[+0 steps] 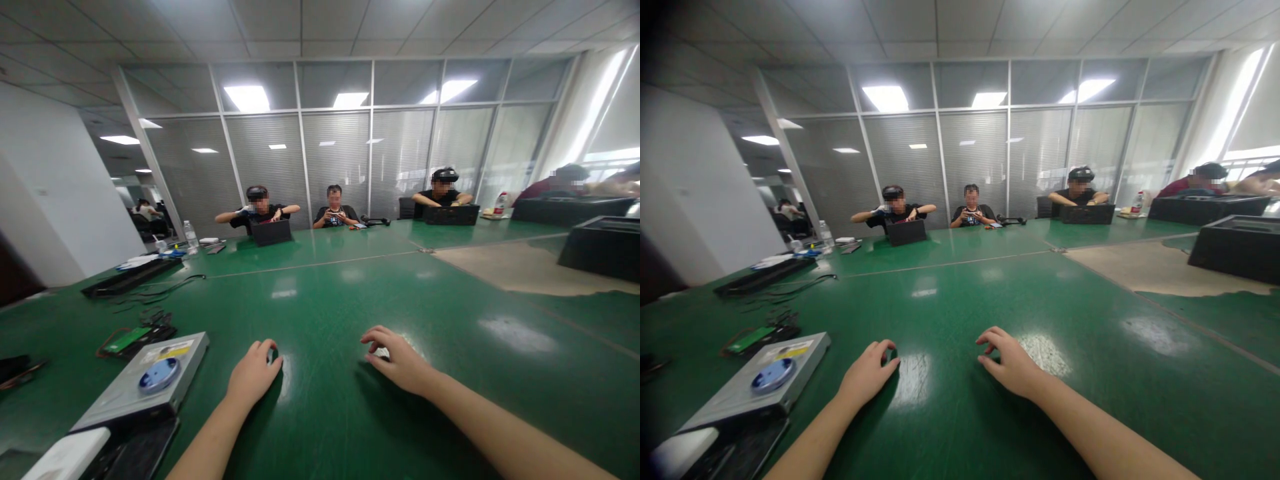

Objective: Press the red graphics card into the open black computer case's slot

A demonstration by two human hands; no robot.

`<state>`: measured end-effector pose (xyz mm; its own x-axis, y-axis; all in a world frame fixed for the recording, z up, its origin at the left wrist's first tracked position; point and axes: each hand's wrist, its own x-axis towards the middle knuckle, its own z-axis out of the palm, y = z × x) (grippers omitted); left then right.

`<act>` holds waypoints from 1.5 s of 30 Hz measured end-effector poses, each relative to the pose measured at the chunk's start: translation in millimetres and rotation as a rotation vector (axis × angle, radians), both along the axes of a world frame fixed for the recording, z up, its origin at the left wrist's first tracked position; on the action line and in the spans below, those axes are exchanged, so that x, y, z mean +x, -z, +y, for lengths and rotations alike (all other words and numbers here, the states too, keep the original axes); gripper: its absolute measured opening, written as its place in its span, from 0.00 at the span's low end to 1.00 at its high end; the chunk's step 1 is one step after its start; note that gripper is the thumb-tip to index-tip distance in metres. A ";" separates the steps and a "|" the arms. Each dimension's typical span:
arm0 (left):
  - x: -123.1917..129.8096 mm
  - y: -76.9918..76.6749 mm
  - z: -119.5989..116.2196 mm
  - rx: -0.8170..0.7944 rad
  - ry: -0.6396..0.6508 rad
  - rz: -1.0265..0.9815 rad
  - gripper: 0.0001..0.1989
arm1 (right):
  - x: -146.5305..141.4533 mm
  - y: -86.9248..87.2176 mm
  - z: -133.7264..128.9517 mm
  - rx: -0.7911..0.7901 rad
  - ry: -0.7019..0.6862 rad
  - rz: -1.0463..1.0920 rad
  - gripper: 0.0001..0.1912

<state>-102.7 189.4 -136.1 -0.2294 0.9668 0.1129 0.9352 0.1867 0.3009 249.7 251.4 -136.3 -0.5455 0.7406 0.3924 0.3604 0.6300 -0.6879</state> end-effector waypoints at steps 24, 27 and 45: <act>-0.7 0.6 3.3 -0.016 0.007 -0.003 0.21 | -1.1 -4.9 -3.2 -0.021 -0.013 0.000 0.09; -2.5 2.7 4.2 0.000 0.008 -0.012 0.25 | -2.4 -4.5 -2.5 -0.027 -0.009 -0.004 0.09; -14.9 25.9 34.8 0.601 -0.096 -0.340 0.25 | -121.0 -113.8 79.3 0.518 0.039 -0.201 0.38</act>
